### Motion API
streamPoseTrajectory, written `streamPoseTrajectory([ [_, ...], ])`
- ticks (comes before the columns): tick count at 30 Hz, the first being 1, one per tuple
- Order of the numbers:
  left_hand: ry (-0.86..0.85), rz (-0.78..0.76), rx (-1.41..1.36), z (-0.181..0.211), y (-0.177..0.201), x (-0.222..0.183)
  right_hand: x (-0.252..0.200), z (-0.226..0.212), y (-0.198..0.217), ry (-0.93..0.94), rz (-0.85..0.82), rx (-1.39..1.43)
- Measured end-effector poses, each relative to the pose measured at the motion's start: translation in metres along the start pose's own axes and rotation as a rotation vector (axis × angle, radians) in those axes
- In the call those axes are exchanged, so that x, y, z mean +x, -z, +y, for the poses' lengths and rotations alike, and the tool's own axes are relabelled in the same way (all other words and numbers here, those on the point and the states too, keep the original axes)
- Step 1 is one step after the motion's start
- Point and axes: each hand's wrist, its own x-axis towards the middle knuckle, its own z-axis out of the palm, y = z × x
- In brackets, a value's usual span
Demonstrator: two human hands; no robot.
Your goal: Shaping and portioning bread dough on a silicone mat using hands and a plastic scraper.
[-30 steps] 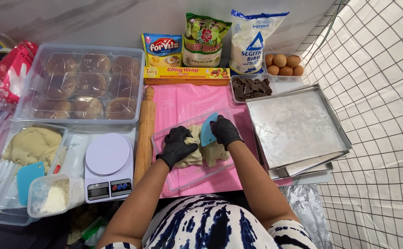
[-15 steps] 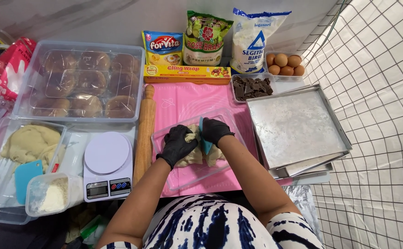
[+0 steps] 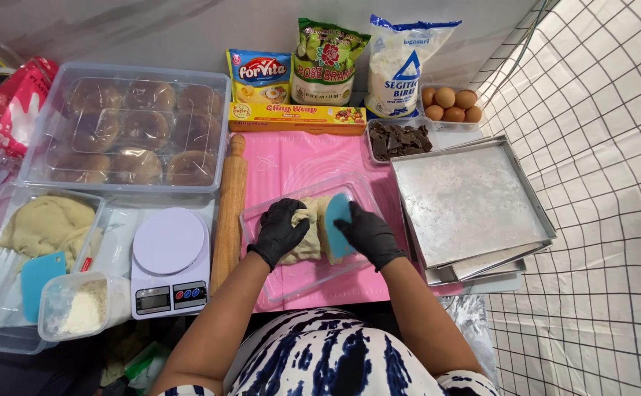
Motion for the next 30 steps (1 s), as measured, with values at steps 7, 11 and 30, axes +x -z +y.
streamPoseTrajectory([
  [7, -0.074, 0.051, 0.1, 0.026, 0.015, -0.017, 0.012, 0.023, -0.043, 0.052, 0.403, 0.03],
  [11, 0.029, -0.318, 0.03, 0.064, 0.068, -0.03, -0.017, 0.002, -0.043, 0.068, 0.494, 0.08],
  [30, -0.097, -0.188, -0.003, 0.045, 0.061, -0.035, 0.017, 0.019, -0.083, 0.133, 0.544, -0.029],
])
